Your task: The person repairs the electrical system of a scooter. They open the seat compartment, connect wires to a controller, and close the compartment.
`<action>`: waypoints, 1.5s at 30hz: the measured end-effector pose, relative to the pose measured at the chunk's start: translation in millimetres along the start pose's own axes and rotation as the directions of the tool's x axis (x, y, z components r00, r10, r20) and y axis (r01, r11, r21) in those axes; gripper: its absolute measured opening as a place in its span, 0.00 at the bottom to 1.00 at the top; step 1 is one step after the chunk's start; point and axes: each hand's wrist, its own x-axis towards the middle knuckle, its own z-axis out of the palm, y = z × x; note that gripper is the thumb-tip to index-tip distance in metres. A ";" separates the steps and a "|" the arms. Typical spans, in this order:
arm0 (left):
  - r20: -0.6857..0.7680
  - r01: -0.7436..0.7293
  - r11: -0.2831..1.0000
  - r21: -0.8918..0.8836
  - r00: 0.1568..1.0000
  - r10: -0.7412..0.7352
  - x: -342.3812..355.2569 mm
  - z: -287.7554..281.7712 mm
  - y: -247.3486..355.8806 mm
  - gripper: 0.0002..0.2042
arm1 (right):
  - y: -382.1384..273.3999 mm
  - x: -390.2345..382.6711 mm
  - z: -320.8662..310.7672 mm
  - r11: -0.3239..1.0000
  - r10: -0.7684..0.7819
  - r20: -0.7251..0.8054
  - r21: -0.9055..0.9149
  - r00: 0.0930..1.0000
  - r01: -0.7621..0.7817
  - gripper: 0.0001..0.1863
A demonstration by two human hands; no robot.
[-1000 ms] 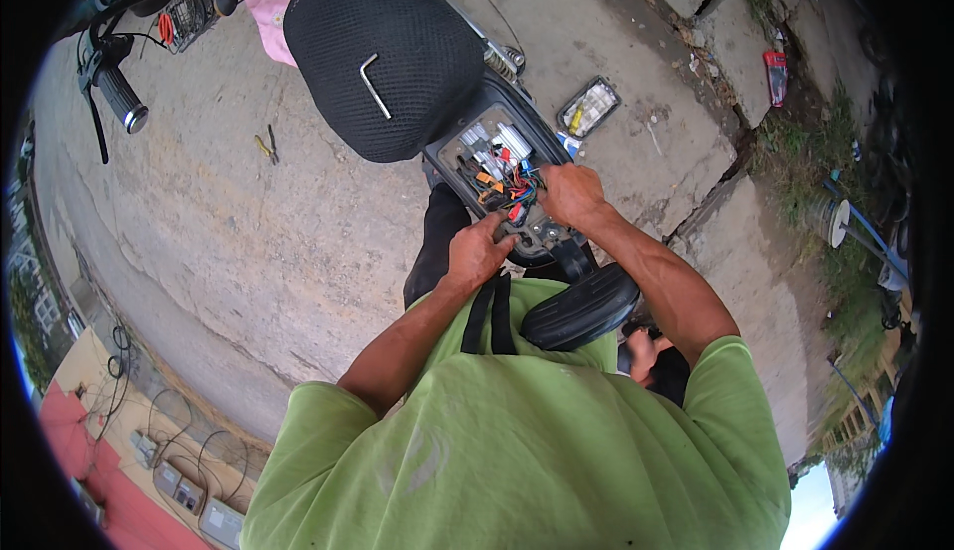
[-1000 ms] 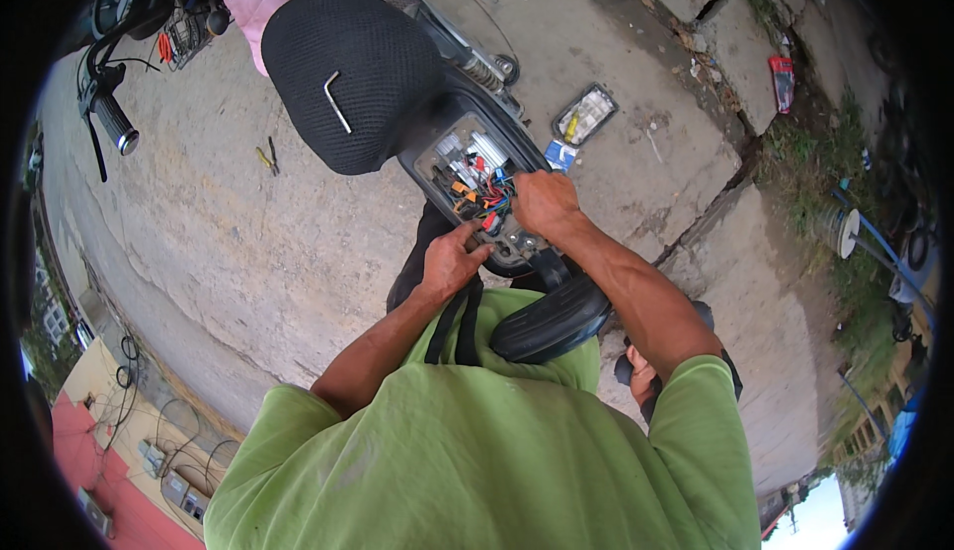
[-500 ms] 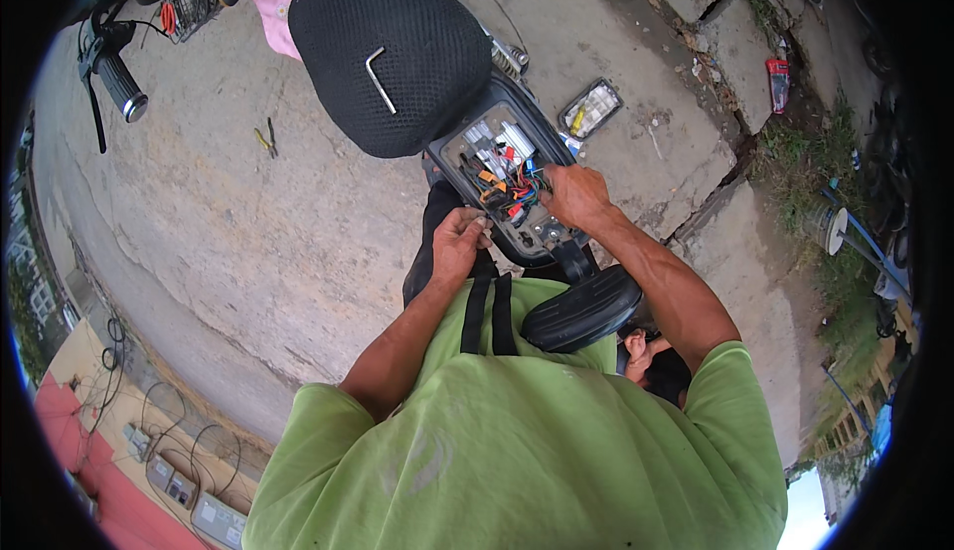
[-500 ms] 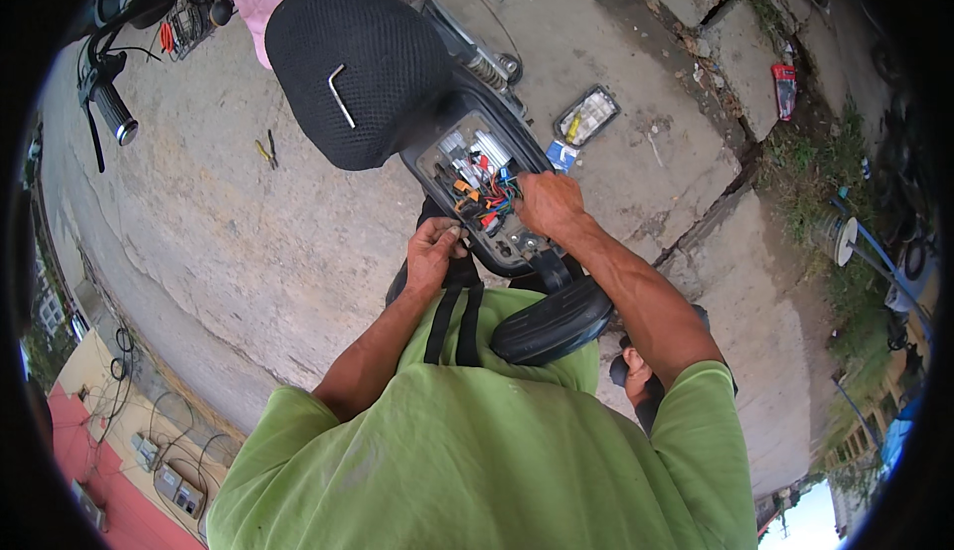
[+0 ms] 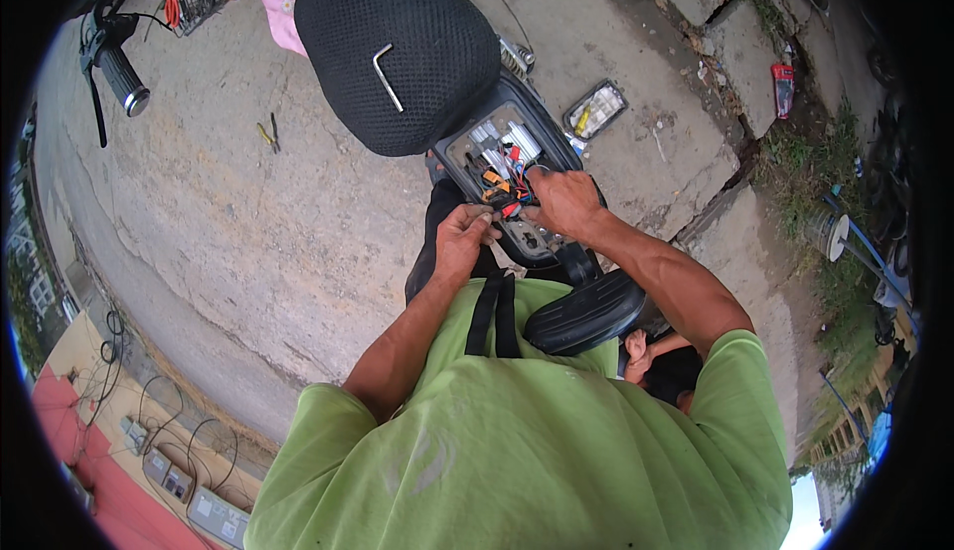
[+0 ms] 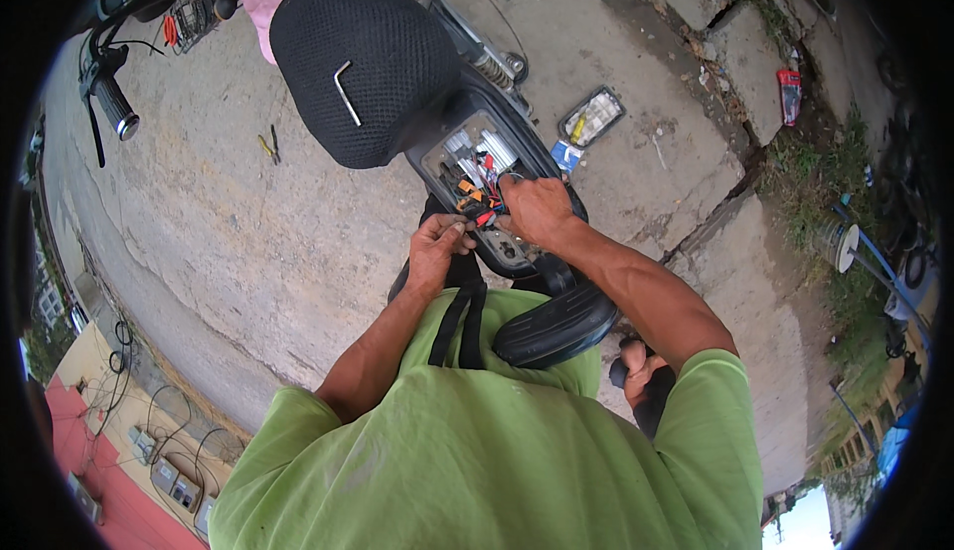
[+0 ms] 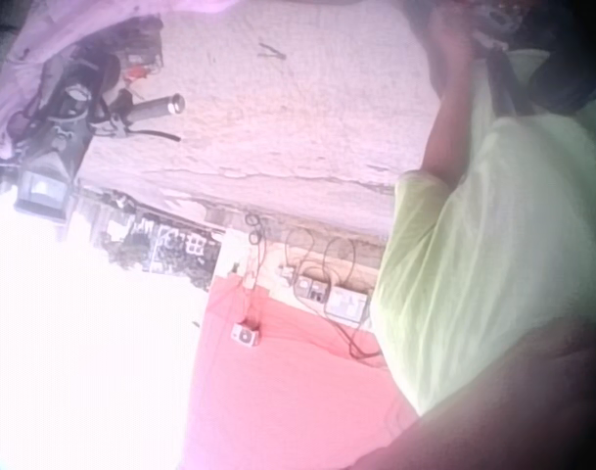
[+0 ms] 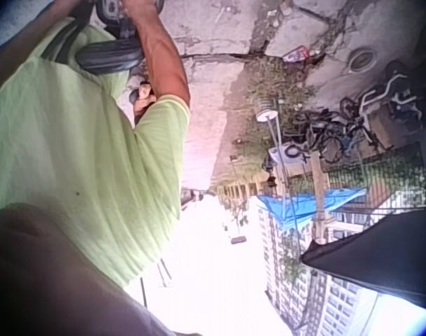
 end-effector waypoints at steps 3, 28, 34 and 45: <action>-0.008 0.034 0.999 0.016 0.999 -0.034 7.8 -6.7 5.6 0.07 | 5.9 -1.3 -2.7 0.995 0.072 -0.045 0.079 0.996 -0.069 0.22; 0.157 -0.105 0.885 0.453 0.987 0.037 -12.0 -11.2 7.7 0.04 | 27.6 16.8 4.2 0.842 0.358 0.002 0.432 0.934 -0.324 0.18; 0.408 -0.502 0.526 0.686 0.865 0.293 -16.6 10.5 16.9 0.07 | 34.6 25.5 6.1 0.746 0.387 0.116 0.544 0.915 -0.385 0.17; -0.037 0.249 0.966 0.065 0.968 -0.247 -4.6 33.0 13.8 0.15 | 36.5 33.0 6.5 0.701 0.393 0.160 0.586 0.905 -0.408 0.17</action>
